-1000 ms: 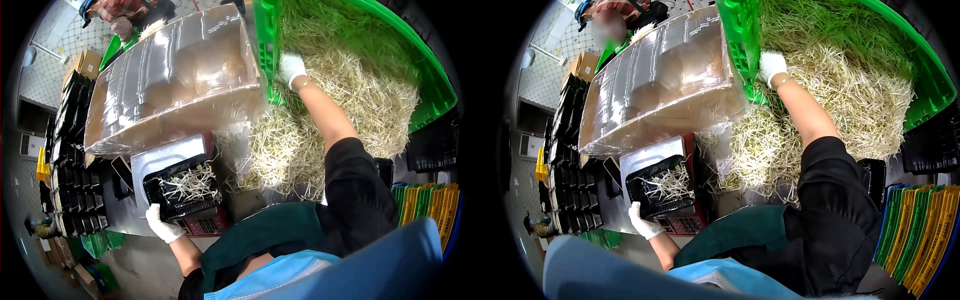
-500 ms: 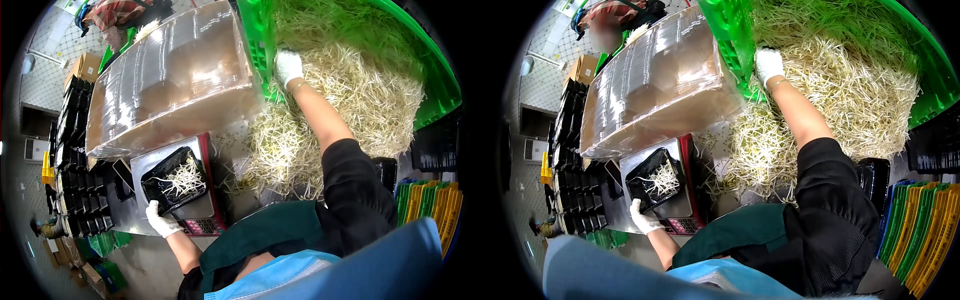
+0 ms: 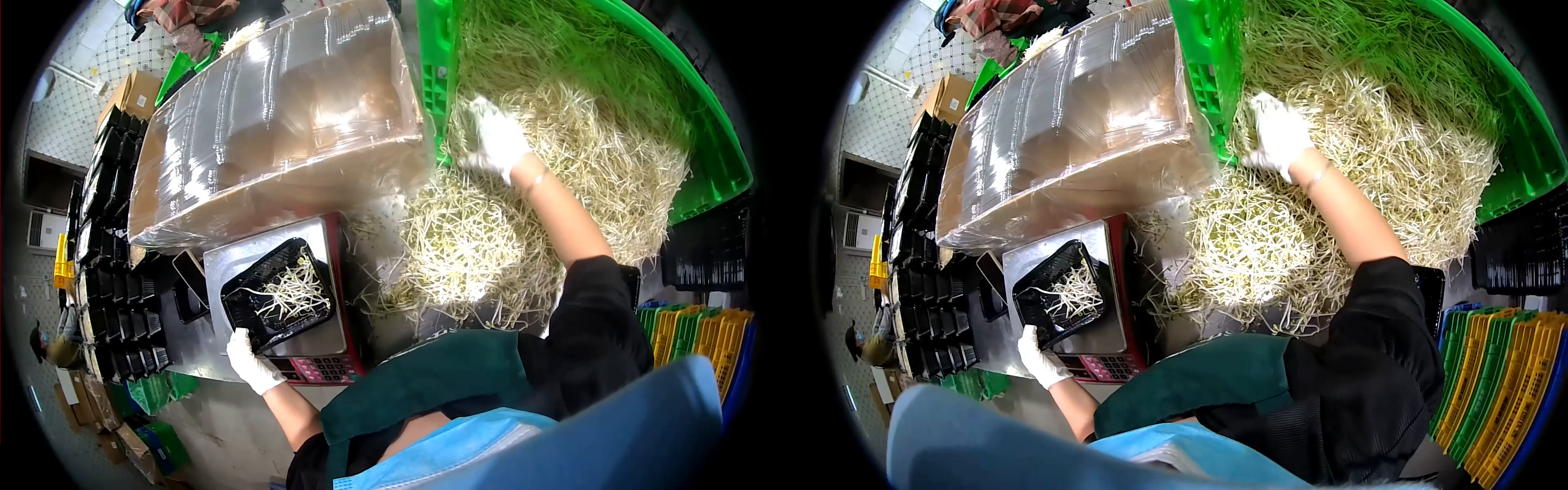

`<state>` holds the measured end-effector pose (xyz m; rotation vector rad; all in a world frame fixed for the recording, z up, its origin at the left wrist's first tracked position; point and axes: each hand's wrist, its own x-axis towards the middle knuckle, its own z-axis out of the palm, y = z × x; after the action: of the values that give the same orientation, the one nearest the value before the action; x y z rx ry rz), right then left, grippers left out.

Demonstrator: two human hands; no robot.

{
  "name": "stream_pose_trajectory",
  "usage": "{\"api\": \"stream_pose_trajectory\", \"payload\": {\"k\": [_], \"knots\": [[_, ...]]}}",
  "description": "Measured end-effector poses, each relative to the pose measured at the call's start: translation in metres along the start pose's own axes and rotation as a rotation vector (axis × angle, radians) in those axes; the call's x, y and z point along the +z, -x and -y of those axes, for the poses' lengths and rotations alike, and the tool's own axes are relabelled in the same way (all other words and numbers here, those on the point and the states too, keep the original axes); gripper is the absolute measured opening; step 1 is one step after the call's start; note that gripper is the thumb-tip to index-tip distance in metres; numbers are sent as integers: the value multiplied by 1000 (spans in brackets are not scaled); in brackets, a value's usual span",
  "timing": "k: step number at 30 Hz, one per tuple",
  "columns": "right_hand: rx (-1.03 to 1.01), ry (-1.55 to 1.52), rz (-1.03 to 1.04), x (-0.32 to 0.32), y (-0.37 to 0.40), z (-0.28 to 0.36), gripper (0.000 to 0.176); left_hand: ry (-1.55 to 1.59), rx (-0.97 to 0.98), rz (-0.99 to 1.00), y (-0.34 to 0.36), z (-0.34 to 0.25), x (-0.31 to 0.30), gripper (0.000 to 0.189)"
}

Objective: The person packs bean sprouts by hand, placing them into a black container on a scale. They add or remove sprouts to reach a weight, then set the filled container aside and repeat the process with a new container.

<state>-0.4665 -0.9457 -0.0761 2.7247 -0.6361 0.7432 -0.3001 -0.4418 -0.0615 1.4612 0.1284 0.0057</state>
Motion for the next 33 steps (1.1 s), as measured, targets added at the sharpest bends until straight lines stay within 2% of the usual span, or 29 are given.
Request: {"api": "stream_pose_trajectory", "payload": {"k": [1,2,4,5,7,8,10,11,13,14,17,20,22,26,28,30,31,32,33], "knots": [[205,-118,536,-32,-31,5,97,-45,121,-42,-3,4,-1,12],[207,-122,531,-25,-44,5,97,-45,127,-41,-3,5,-1,12],[285,-221,661,-4,-68,-2,68,-113,149,-36,-3,2,1,12],[289,-228,651,5,-74,-5,68,-115,141,-28,1,-3,7,11],[400,-204,584,27,-76,-6,38,-106,170,-27,-2,5,2,10],[395,-67,394,48,-65,-1,24,-109,190,-33,-4,10,-1,11],[304,59,105,77,-56,-1,21,-144,166,-69,-5,15,-3,12],[298,57,110,73,-59,-1,21,-130,180,-68,-3,16,-3,12],[361,-96,500,57,-66,0,21,-108,164,-44,2,14,-3,14],[357,-91,500,56,-70,-1,21,-104,160,-46,2,16,-3,14],[211,30,679,57,-81,-6,21,-80,179,-52,5,18,-1,17],[283,-54,582,60,-73,-3,22,-50,149,-63,6,14,4,17],[322,-85,617,55,-75,-6,24,-36,161,-46,4,15,1,17],[248,-83,711,32,-66,-5,25,-142,217,-48,-1,16,-2,16],[148,-61,846,6,-48,2,25,-156,244,-55,-6,18,-7,15],[69,85,730,4,-21,13,29,-177,184,-26,-10,25,-19,16],[69,74,779,4,-16,11,39,-196,110,-34,-13,31,-28,20],[60,82,791,-3,-20,12,39,-333,282,-75,4,18,-9,23],[143,-28,773,-16,-30,14,42,-362,316,-96,6,19,-8,26]]}}
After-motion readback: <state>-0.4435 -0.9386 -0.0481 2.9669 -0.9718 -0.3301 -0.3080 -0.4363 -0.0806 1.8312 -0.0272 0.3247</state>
